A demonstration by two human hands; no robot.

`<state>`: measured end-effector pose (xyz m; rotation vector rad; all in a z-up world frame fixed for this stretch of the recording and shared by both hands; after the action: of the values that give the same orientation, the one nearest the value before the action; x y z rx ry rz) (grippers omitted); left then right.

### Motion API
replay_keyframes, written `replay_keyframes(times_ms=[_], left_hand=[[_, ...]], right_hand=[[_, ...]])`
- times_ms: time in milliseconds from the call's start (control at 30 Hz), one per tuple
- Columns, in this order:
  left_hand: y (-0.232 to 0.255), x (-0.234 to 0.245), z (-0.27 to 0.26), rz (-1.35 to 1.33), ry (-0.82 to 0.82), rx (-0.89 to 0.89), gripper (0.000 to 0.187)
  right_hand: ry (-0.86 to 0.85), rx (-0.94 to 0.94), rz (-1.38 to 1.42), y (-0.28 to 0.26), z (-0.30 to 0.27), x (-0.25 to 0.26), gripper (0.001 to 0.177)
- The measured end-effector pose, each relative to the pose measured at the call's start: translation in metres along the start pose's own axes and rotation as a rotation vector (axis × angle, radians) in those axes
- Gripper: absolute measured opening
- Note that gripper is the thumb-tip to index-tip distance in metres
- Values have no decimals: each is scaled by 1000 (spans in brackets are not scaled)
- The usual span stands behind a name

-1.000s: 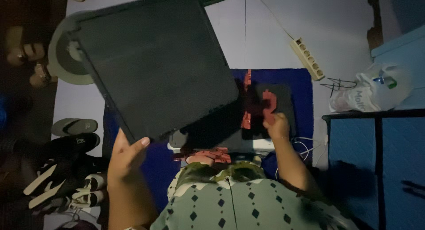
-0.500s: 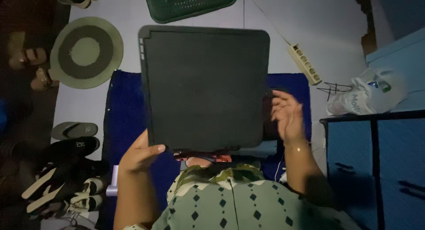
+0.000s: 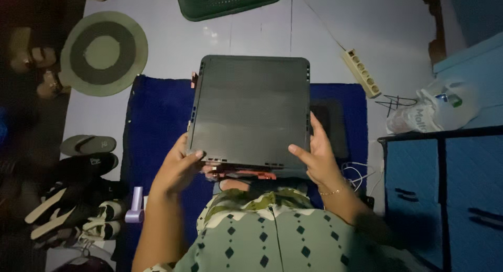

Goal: The person assembles red foam cutouts onto a black rectangular board. They place the pieces, press them down, and repeatedly lift and reposition the board and cutouts to adjust alignment. The person handles the foam pieces and the board by hand throughout the process.

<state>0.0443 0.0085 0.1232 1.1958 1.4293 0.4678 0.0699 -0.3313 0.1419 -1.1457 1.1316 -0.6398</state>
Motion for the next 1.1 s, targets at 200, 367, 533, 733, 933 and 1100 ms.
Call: replay_keyframes(times_ms=[200,367,533,733,933,1100], left_hand=[[0,-9,-19,33,109,6,84],[-11,-6,-45,287,167,46,90],[-24,8,-48,363,97,-34,85],[-35,52,-54,661,331,310,53],[-18,62,-55,865,247,-89,83],[-64,81,25,815,-105,-147,66]], right_hand=[[-2,-74,-171,3,-7,-6,96],[-76,-54,-187,12,-26,-9,98],[-99,-36,-238,25,-29,-7,97],[34,-63,-135,53,-42,25,78],[124,-7,-689,93,-43,84,70],[-99,-36,-611,125,-18,83,51]])
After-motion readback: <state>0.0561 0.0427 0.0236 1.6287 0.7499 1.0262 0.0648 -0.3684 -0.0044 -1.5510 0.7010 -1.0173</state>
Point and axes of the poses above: each hand's wrist, its own z-axis towards the middle knuckle, its own x-axis out of the back of the hand, y = z × x, the point moved 2 cm from there along z, towards the middle knuckle, and after that the axes turned 13 degrees about -y, right-handed, at the moved point
